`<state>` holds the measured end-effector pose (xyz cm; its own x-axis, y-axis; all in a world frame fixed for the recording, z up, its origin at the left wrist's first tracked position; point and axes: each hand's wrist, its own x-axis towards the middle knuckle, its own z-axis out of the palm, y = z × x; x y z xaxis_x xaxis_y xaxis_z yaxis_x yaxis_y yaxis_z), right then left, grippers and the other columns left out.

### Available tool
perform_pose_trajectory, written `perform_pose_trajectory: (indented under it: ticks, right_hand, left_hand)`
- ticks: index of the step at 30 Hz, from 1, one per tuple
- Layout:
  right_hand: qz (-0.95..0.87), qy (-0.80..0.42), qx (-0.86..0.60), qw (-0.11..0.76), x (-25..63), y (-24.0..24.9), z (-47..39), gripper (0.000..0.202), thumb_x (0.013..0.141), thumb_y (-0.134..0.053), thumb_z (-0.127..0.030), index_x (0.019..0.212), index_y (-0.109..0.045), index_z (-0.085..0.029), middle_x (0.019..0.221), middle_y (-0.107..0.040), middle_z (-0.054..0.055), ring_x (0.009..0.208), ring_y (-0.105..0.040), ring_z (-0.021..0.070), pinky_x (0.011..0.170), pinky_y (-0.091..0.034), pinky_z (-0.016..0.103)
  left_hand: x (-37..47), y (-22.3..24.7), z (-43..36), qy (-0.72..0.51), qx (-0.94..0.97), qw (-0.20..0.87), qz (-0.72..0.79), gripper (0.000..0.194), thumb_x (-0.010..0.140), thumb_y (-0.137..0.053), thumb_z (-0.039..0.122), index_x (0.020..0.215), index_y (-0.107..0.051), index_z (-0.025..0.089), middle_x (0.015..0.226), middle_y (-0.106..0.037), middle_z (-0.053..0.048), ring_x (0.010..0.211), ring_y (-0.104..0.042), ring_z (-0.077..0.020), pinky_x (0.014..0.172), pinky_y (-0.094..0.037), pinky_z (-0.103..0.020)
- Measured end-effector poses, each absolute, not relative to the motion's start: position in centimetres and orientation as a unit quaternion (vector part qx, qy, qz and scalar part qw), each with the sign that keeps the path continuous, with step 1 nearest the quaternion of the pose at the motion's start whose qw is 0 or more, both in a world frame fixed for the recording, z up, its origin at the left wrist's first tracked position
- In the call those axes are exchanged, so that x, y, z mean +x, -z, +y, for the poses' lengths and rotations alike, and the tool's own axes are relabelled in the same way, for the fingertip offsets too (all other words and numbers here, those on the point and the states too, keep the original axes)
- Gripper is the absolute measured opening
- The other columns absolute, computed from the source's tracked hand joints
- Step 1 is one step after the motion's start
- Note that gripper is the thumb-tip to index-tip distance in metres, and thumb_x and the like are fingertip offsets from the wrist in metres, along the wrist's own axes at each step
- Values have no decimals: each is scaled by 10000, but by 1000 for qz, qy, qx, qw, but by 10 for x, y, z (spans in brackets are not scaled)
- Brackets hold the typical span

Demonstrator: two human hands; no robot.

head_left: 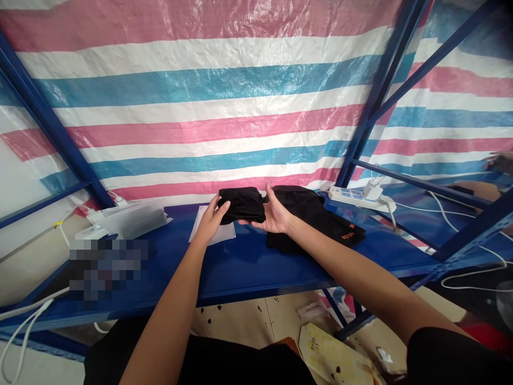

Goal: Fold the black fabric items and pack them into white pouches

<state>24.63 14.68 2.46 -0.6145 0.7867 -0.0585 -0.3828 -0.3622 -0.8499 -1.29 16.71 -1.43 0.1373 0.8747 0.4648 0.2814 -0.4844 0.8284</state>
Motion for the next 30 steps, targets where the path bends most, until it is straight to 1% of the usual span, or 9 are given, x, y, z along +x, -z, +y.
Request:
perform_pose_trajectory:
  ticks: [5,8,11,15,18,20,25,27,30]
  right_hand:
    - [-518,-764,-251,291,242,-17,143,832,824,-798,-806,1303,-715,-131,1219,-798,219,1033,-827,366,623,-688,311]
    - [-601,-646,-303,360,238,-10,143,821,885,-814,-701,1496,-627,-187,1314,-769,199,1128,-798,355,817,-713,430]
    - [-690,-407,-325,502,235,-9,142,1046,841,-865,-689,1703,-391,-333,1622,-559,166,1426,-628,377,1110,-594,587]
    - [-800,-146,-286,506,233,-16,136,1284,691,-949,-733,1746,-312,-375,1810,-217,146,1655,-280,451,1289,-366,681]
    - [-816,-96,-261,507,231,-22,136,803,844,-860,-689,1530,-654,-324,1622,-550,132,1563,-458,398,1313,-354,635]
    - [-780,-141,-271,546,233,-28,141,510,938,-774,-658,1277,-798,-278,1351,-754,109,1373,-650,361,1253,-452,600]
    - [-563,-336,-332,678,266,-69,164,451,927,-809,-588,1184,-777,-218,1132,-842,67,1105,-789,290,1031,-640,455]
    - [-525,-396,-355,664,290,-89,172,392,886,-874,-505,1110,-782,-196,1050,-851,74,986,-811,274,934,-676,420]
    - [-506,-434,-439,602,326,-100,183,306,863,-905,-417,997,-780,-172,953,-847,104,827,-805,274,762,-692,400]
  left_hand:
    - [-3,12,172,-572,572,436,394,536,911,-808,522,1327,-687,206,1383,-754,-159,1286,-729,-327,1100,-581,-459]
    - [-4,9,172,-610,472,494,402,558,842,-881,481,1271,-678,187,1332,-768,-176,1193,-769,-320,1001,-631,-436]
    - [-6,3,167,-639,405,524,391,508,835,-897,500,1174,-698,179,1261,-792,-166,1155,-781,-315,973,-641,-420]
    - [-5,-3,157,-639,373,550,388,535,846,-882,582,1172,-715,192,1197,-812,-143,1132,-788,-345,951,-653,-473]
    - [2,-6,149,-621,387,568,375,627,852,-859,655,1270,-705,214,1229,-809,-132,1166,-778,-353,966,-646,-489]
    - [9,-10,142,-605,405,591,346,685,881,-805,712,1348,-692,224,1272,-799,-138,1217,-760,-350,997,-632,-470]
    - [37,-27,116,-558,450,627,304,724,862,-895,564,1454,-646,230,1333,-779,-135,1251,-744,-339,1063,-593,-434]
    - [56,-31,103,-533,456,646,301,770,799,-970,403,1467,-627,234,1331,-781,-127,1204,-762,-325,1063,-591,-435]
    - [90,-25,89,-497,449,685,285,730,818,-943,373,1451,-621,206,1266,-801,-137,1107,-788,-307,1035,-600,-446]
